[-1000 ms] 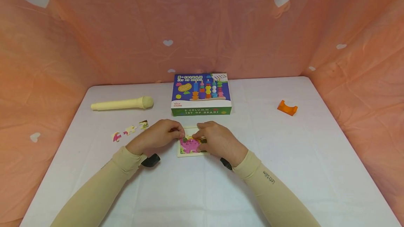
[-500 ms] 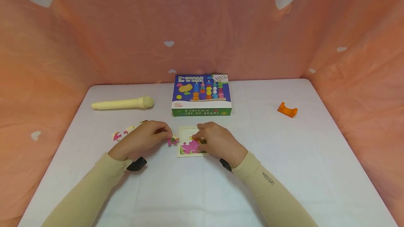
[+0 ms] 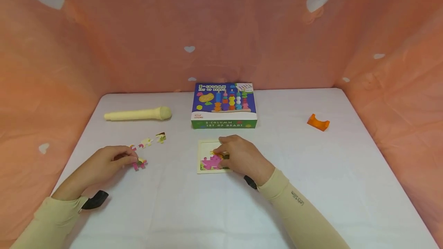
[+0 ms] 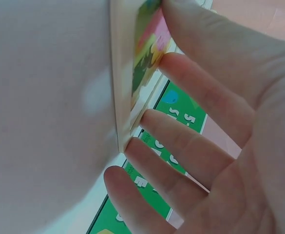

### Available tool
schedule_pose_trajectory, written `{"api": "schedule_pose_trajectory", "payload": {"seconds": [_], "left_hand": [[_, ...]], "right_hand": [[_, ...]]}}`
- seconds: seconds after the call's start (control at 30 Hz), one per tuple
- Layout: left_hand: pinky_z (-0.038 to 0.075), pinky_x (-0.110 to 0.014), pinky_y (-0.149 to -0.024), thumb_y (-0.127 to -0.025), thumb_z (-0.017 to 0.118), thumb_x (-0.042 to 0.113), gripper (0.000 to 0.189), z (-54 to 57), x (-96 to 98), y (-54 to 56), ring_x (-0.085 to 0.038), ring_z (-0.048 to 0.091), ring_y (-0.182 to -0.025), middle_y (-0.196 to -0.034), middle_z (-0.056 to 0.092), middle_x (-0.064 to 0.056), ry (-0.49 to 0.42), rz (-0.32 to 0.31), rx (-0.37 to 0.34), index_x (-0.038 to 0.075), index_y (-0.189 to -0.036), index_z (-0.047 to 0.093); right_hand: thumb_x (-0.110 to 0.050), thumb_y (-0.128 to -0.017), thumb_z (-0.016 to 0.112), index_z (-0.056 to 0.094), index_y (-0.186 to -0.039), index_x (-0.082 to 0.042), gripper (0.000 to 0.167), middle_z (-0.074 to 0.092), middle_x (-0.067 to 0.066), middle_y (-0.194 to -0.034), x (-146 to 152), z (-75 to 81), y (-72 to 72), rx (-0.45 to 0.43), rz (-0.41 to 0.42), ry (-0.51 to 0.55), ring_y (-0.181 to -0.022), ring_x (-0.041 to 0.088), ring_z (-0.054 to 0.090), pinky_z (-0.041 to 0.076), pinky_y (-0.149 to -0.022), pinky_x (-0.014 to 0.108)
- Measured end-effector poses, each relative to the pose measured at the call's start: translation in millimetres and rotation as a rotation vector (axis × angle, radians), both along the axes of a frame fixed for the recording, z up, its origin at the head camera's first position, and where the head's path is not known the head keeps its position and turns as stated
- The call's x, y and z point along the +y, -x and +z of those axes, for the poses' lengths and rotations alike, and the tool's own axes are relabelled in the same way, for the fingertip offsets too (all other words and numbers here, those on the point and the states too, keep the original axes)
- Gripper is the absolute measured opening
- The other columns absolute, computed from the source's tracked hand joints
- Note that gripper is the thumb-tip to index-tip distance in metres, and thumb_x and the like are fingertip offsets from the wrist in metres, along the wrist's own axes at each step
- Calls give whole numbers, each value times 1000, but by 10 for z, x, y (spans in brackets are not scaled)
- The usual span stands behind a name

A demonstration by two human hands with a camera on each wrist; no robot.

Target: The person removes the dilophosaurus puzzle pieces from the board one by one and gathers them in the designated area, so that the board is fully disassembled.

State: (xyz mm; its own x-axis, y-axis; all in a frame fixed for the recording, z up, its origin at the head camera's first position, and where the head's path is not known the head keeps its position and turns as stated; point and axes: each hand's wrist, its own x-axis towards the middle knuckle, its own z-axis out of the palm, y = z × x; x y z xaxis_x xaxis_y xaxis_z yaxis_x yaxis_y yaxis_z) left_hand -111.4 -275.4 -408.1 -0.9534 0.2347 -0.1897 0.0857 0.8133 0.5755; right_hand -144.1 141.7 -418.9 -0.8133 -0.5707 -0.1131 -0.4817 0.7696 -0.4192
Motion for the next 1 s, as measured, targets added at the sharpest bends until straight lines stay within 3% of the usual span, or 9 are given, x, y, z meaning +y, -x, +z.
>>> {"api": "schedule_pose_trajectory", "payload": {"seconds": [0.5,0.73,0.87,1.0], "left_hand": [[47,-25,-87,-105,72,27,10,-97,-162,22,-13,60,-97,-102,76,8,18,19,18,27,-98,79],[49,-32,-88,-108,68,33,13,12,-177,-4,-15,62,-97,-103,76,6,43,56,33,26,-104,79],[51,-29,-83,-110,64,37,20,115,-66,19,-16,65,-94,-101,77,5,6,65,26,23,-109,78],[52,-30,-76,-108,68,33,18,141,260,121,-15,65,-84,-95,75,1,-28,-19,31,17,-109,78]], "right_hand": [[-35,-90,89,80,-131,-20,44,63,13,-156,1,-21,-9,-6,5,-2,-146,35,58,47,-121,52],[-33,-89,90,81,-129,-18,43,64,13,-154,-3,-27,-9,-6,-6,15,-146,35,58,47,-121,51],[-32,-88,92,80,-127,-16,44,65,13,-152,-2,-21,-10,-9,-29,17,-145,35,59,47,-120,52],[-31,-88,92,76,-128,-15,46,65,12,-152,-15,-12,5,-17,-51,2,-144,34,59,48,-120,52]]}}
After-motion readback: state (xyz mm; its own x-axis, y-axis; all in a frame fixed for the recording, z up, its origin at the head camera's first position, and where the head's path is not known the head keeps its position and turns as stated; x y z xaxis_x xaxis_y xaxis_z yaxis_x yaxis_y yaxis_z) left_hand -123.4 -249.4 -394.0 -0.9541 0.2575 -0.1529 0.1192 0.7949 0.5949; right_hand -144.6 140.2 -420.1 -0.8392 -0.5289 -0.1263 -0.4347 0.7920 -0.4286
